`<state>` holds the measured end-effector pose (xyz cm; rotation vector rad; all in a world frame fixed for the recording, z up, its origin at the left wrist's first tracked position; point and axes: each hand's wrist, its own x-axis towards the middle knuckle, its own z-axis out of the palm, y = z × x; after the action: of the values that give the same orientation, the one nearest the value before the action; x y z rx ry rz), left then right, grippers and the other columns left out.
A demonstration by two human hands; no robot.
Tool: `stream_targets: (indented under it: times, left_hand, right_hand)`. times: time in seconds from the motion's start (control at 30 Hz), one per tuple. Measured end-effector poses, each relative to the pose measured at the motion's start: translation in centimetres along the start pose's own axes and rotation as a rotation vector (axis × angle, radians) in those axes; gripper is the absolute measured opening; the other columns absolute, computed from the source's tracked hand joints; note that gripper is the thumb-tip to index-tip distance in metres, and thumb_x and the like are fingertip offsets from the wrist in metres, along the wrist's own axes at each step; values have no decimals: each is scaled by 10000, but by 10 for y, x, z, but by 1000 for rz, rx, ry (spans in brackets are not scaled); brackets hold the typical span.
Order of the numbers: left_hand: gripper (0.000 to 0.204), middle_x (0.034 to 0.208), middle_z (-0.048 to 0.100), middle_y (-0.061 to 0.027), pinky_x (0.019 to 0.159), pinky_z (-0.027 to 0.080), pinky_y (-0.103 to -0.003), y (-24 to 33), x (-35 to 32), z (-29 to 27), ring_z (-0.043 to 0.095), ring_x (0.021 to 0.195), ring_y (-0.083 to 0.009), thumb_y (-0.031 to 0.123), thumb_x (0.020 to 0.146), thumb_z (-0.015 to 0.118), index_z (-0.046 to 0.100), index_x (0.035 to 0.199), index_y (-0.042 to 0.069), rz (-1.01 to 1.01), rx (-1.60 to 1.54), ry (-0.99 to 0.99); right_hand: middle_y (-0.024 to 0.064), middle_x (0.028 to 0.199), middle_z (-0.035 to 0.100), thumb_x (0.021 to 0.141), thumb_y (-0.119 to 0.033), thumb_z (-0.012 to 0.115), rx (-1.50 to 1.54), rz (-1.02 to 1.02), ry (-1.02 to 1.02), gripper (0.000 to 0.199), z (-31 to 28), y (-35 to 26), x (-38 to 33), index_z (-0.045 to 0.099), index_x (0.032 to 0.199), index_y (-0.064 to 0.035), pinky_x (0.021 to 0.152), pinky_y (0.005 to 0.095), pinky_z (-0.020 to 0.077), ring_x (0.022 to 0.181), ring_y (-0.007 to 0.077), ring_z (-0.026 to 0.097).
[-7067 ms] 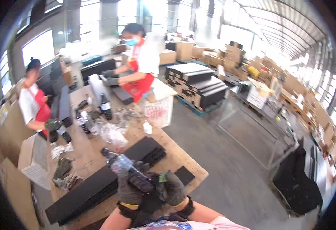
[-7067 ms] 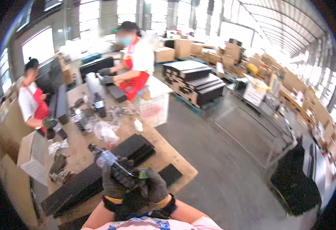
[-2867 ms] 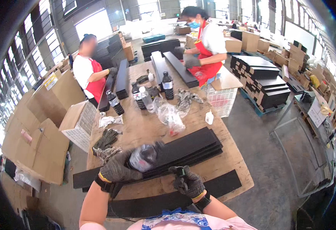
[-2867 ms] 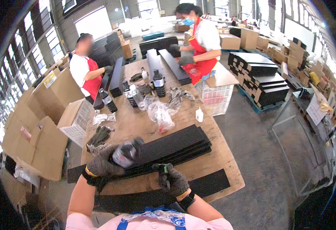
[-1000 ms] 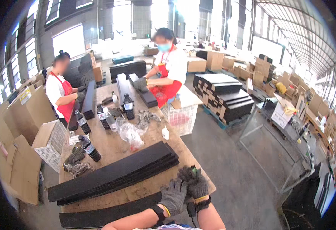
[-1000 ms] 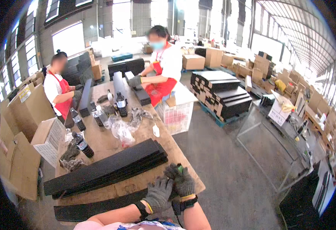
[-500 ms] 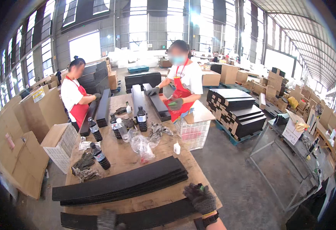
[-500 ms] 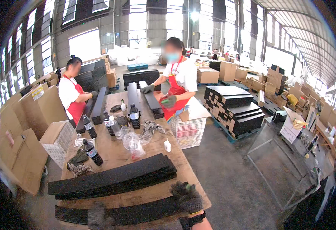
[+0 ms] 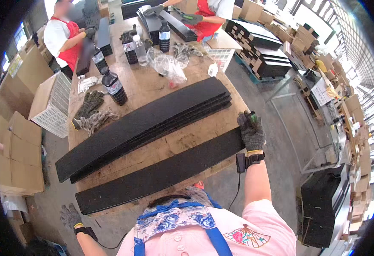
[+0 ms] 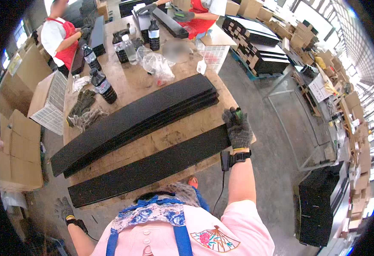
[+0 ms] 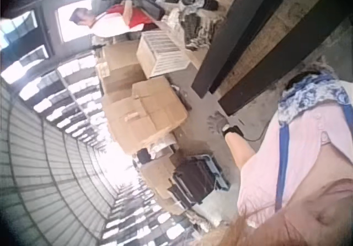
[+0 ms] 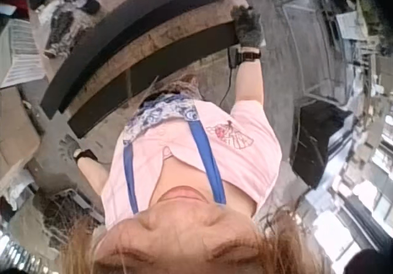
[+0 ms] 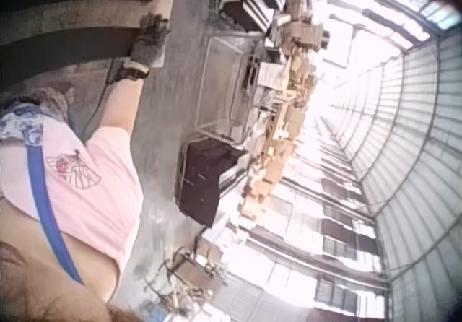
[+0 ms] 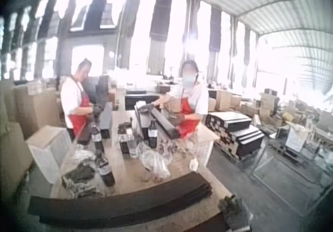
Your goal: Wiping and inspecting long black furniture panels at a manufacturing workshop table.
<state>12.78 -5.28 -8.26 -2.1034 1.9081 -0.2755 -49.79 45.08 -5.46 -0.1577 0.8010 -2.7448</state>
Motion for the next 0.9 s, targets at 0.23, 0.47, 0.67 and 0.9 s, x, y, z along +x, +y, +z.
stream_targets:
  times: [0.23,0.47,0.67,0.9]
  left_hand:
    - [582,1512,422,-206,1180,256,-490,51,-31,-50,369,1408,-383,379,951,589,503,1427,57,489,-581,570]
    - [764,1489,428,-232,1172,225,-566,175,-214,-150,362,1412,-424,467,814,719,500,1421,56,1469,-642,314]
    - [971,1347,489,-215,1130,289,-537,272,-312,-171,415,1327,-405,440,607,828,454,1424,71,1580,-382,153]
    - [961,1320,488,-180,1124,300,-560,289,-325,-158,448,1292,-379,405,574,873,483,1418,160,1559,-344,114]
  right_hand:
    - [168,1238,655,993,-322,599,-264,-44,92,418,-50,-2,-27,616,1245,12,894,424,556,1103,342,621]
    - [68,820,707,946,-271,660,-593,29,386,267,10,-79,-74,703,1071,-39,465,230,446,588,126,614]
    - [49,707,656,871,-273,705,-1150,184,326,231,37,-109,-39,688,953,-57,399,281,401,495,131,575]
    - [52,672,646,828,-255,726,-1256,345,152,206,19,-119,3,705,896,-62,410,306,414,477,140,562]
